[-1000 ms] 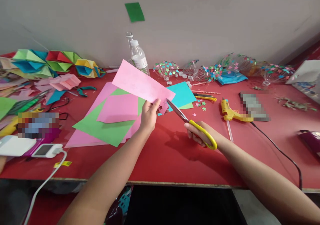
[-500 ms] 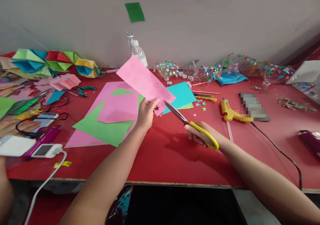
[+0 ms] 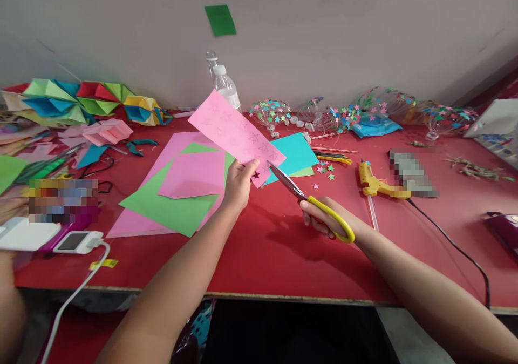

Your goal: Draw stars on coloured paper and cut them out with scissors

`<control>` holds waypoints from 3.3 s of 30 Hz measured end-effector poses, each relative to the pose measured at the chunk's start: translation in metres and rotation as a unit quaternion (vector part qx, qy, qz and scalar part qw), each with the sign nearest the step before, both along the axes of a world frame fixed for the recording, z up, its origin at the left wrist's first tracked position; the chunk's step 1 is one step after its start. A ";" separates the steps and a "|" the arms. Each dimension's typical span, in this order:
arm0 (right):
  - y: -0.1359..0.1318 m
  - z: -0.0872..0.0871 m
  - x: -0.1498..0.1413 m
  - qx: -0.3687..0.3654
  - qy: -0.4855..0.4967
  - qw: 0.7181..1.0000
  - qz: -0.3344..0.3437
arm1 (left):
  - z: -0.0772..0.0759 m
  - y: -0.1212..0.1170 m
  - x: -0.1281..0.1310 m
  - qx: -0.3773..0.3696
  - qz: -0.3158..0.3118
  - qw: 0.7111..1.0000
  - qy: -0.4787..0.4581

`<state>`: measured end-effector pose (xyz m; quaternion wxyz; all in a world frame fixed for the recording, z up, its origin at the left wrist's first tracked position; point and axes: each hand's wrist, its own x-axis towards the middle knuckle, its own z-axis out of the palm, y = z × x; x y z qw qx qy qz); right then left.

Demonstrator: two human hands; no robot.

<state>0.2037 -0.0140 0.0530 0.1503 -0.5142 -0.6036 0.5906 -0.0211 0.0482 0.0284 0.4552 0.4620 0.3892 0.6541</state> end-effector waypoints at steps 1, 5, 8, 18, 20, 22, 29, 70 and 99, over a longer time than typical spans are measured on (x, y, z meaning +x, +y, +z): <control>0.000 0.000 0.000 0.000 -0.004 1.000 -0.001 | 0.000 0.000 -0.001 0.000 -0.004 1.000 0.003; 0.002 0.000 -0.001 0.003 -0.014 1.000 -0.006 | 0.002 -0.001 -0.003 -0.006 -0.016 1.000 0.016; 0.002 0.000 0.000 0.011 -0.010 1.000 0.001 | 0.006 -0.001 -0.004 -0.012 -0.024 0.999 0.024; 0.000 0.003 0.002 0.003 0.005 1.000 0.015 | 0.010 0.000 -0.004 -0.023 -0.031 0.999 0.021; 0.001 0.002 0.002 0.006 -0.004 1.000 0.012 | 0.008 0.000 -0.005 -0.024 -0.032 0.999 0.023; 0.001 0.001 0.001 0.008 -0.014 1.000 0.007 | 0.007 0.001 -0.005 -0.026 -0.035 0.999 0.024; 0.002 0.002 -0.002 0.009 -0.025 1.000 -0.016 | 0.011 0.000 -0.004 -0.032 -0.047 0.998 0.017; -0.003 0.001 -0.006 0.045 -0.049 0.998 -0.012 | 0.008 -0.009 0.006 -0.035 -0.025 0.999 -0.027; -0.004 0.004 -0.008 0.029 -0.019 0.999 -0.022 | 0.010 -0.012 0.012 -0.045 -0.026 0.998 -0.036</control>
